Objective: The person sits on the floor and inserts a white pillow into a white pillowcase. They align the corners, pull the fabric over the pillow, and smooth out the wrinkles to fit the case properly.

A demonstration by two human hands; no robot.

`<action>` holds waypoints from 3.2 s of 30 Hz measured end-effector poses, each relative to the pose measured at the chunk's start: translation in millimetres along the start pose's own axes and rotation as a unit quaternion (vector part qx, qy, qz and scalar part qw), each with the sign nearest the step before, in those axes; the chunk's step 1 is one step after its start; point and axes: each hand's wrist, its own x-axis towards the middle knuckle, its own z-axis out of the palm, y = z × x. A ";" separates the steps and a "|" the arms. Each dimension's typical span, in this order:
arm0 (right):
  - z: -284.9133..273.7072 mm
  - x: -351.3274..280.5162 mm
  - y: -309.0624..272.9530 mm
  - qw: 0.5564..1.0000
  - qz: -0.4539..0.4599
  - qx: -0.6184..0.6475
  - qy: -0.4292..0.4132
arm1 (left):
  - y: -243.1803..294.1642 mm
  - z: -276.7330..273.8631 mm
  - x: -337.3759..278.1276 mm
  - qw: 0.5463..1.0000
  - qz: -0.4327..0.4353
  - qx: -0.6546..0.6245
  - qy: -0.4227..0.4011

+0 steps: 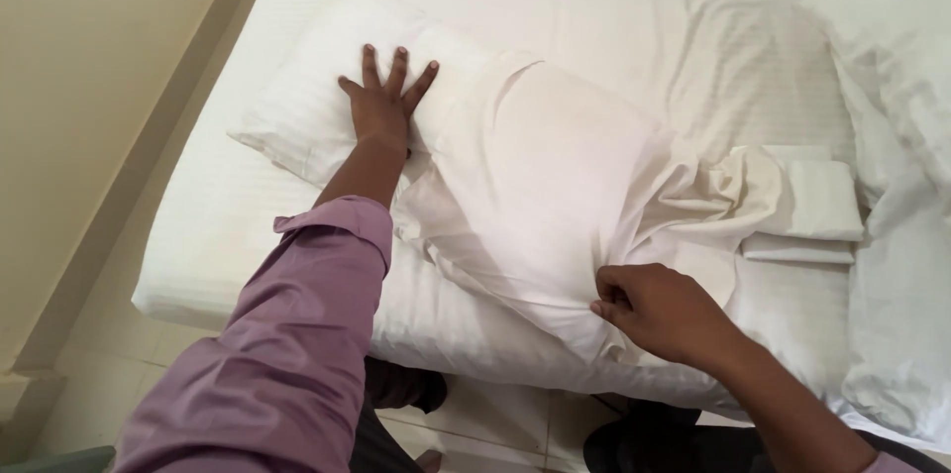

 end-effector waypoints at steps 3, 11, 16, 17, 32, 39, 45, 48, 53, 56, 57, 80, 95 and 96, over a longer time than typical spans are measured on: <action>6.3 -4.5 -13.3 0.998 -0.002 0.004 0.064 | -0.3 4.1 2.8 1.000 0.000 0.001 0.010; 52.8 -13.0 -39.1 0.951 -0.200 -0.018 0.235 | -11.9 -4.0 -20.5 0.998 0.020 -0.049 0.020; 83.5 2.9 -34.7 0.897 -0.293 -0.083 0.320 | -16.4 40.0 -6.5 0.988 0.047 -0.099 0.112; 88.1 8.9 -30.0 0.899 -0.277 -0.108 0.322 | -23.6 37.4 -13.5 0.980 0.082 -0.127 0.129; 13.3 17.9 9.6 0.839 -0.280 0.020 0.465 | -30.9 34.4 -95.8 0.929 0.214 -0.077 0.293; 16.4 24.6 29.1 0.820 -0.333 -0.005 0.465 | -36.5 42.0 -73.8 0.927 0.206 0.080 0.304; 17.9 14.5 27.3 0.828 -0.392 -0.042 0.400 | -57.0 54.5 -78.9 0.916 0.215 0.041 0.335; 17.9 10.5 22.7 0.832 -0.412 -0.039 0.371 | -69.1 51.7 -82.7 0.915 0.221 0.056 0.334; 17.3 5.1 19.6 0.859 -0.407 -0.008 0.309 | -80.0 52.5 -86.0 0.921 0.222 0.046 0.316; 18.6 4.0 20.0 0.882 -0.400 0.011 0.248 | -82.9 54.5 -85.9 0.923 0.223 0.031 0.311; 19.6 4.1 20.7 0.893 -0.396 0.020 0.213 | -83.8 55.3 -85.8 0.924 0.225 0.026 0.309; 67.8 73.3 14.3 0.922 -0.084 0.253 0.280 | -43.2 -15.5 -29.2 0.858 0.266 -0.155 0.411; 46.5 71.8 4.9 0.941 -0.022 0.290 0.175 | -8.2 -37.6 -6.5 0.953 0.258 -0.045 0.156; 41.8 69.7 4.7 0.948 -0.013 0.276 0.156 | -7.8 -33.9 -4.0 0.956 0.249 -0.045 0.152</action>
